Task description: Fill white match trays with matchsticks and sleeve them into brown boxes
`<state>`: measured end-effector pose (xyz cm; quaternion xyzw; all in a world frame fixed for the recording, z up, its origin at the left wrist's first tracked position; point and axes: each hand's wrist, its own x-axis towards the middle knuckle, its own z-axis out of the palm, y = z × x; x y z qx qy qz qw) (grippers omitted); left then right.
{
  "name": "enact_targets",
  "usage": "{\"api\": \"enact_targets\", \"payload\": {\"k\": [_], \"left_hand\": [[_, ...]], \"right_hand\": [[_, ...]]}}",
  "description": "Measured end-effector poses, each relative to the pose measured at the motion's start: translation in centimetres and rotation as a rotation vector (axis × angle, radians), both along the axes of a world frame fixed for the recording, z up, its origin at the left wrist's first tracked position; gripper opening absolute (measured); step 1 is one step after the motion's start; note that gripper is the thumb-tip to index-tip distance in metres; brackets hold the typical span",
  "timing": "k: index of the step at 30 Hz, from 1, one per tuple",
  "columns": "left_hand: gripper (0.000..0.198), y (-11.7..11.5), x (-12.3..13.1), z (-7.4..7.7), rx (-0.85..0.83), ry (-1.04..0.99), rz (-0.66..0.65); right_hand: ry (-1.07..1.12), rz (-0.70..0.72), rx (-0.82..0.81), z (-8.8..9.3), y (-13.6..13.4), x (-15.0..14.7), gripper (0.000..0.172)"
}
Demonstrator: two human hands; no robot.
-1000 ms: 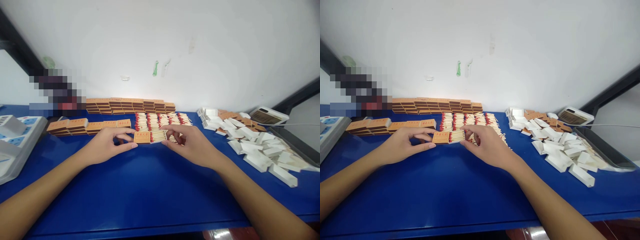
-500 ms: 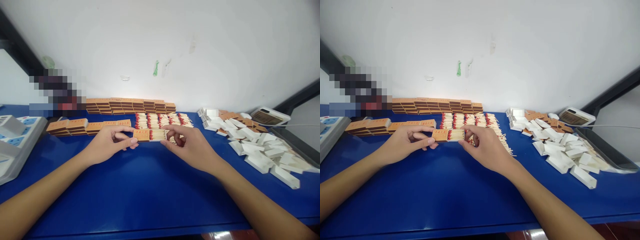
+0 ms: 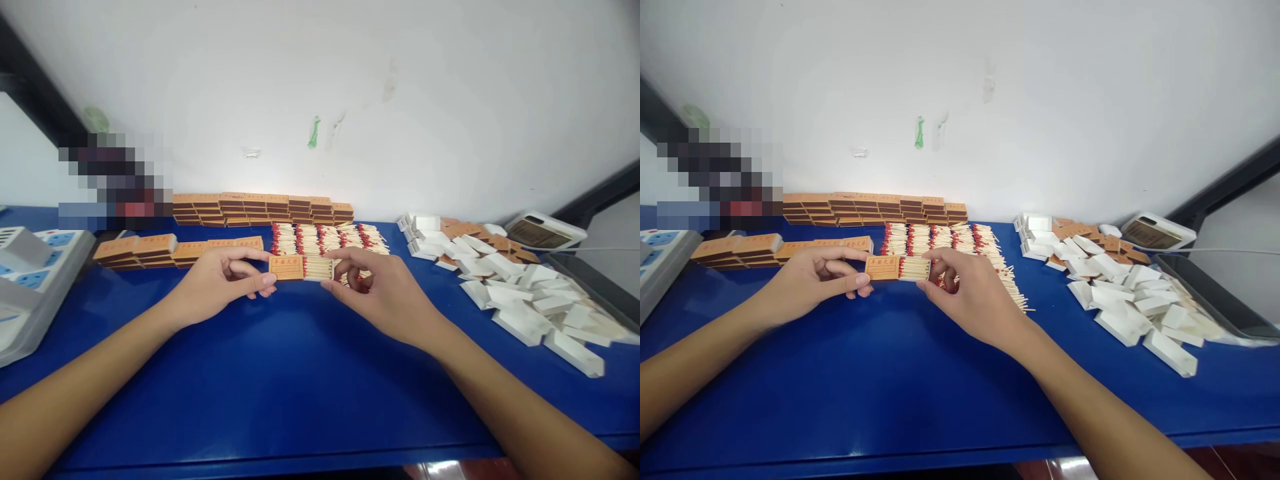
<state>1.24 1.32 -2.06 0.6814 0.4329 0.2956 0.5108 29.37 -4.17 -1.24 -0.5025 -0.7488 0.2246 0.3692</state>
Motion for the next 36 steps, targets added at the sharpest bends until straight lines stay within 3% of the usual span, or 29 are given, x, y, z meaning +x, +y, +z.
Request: {"api": "enact_targets", "payload": {"k": [8,18,29,36], "left_hand": [[0.056,0.2,-0.1,-0.5,0.129,-0.022,0.006],[0.057,0.2,-0.4,-0.3,0.289,0.192,0.031],[0.052,-0.3,-0.3,0.1,0.297,0.185,-0.075],[0.04,-0.7,0.1,0.1,0.297,0.142,-0.074]], "right_hand": [[0.079,0.013,-0.022,-0.4,0.4,0.3,0.034],[0.05,0.058,-0.067,-0.3,0.4,0.5,0.034],[0.044,0.081,-0.143,-0.5,0.0,-0.3,0.038],[0.0,0.109,-0.123,-0.8,-0.9,-1.5,0.055]]}}
